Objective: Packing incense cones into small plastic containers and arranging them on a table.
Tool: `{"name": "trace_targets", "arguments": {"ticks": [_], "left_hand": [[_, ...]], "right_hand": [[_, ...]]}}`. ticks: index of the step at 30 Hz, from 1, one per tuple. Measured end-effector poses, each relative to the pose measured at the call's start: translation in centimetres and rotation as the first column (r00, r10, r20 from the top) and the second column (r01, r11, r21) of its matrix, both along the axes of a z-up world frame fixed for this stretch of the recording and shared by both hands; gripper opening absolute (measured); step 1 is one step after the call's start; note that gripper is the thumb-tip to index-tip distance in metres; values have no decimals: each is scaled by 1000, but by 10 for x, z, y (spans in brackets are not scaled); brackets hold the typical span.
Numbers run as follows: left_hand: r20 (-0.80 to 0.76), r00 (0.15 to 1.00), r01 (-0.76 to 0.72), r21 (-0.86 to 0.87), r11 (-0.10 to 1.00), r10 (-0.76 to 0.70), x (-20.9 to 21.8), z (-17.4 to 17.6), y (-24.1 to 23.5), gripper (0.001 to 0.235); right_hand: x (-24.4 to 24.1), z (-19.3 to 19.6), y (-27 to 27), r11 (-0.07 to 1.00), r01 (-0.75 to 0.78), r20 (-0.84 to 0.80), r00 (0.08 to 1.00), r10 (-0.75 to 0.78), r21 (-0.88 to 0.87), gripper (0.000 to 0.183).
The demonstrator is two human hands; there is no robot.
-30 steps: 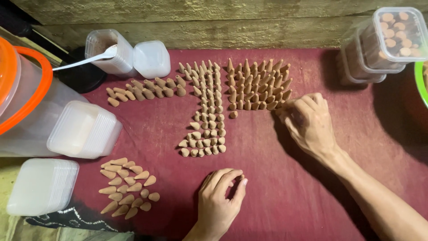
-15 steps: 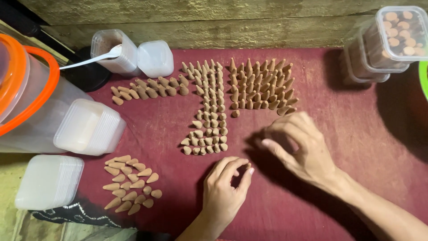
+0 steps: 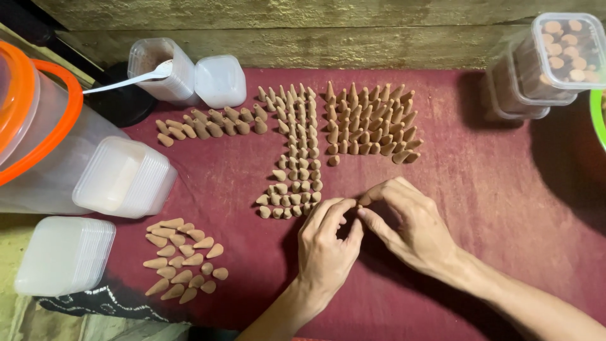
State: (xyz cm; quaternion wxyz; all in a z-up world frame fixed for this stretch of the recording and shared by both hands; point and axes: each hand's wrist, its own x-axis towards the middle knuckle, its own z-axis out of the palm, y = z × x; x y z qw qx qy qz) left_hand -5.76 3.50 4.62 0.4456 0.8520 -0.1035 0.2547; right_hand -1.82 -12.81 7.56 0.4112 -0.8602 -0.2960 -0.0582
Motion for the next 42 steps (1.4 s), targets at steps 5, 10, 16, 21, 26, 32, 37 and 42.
{"name": "trace_targets", "arguments": {"ticks": [5,10,16,21,26,32,37,42], "left_hand": [[34,999,-11,14,1000,11,0,-3,-1,19],[22,1000,5,105,995,-7,-1,-9,1,9],[-25,999,35,276,960,-29,-3,-28,3,4],[16,999,28,353,935,-36,-3,-27,3,9],[18,999,23,347,937,-31,-4,-26,4,11],[0,1000,27,353,935,-28,-5,-25,5,11],[-5,999,33,355,934,-33,-5,-24,5,11],[-11,999,38,357,933,-36,-5,-25,4,13]], "right_hand": [[24,-23,-2,995,89,57,995,-87,-47,17],[49,-40,7,978,187,53,982,-182,-95,21],[60,-47,25,971,230,106,969,-223,-67,16],[64,-60,32,948,313,161,940,-300,-62,16],[67,-69,30,941,330,174,933,-314,-72,19],[66,-70,30,945,325,151,937,-316,-44,19],[64,-65,30,946,321,124,941,-314,-37,20],[59,-59,29,952,306,135,944,-300,-25,19]]}}
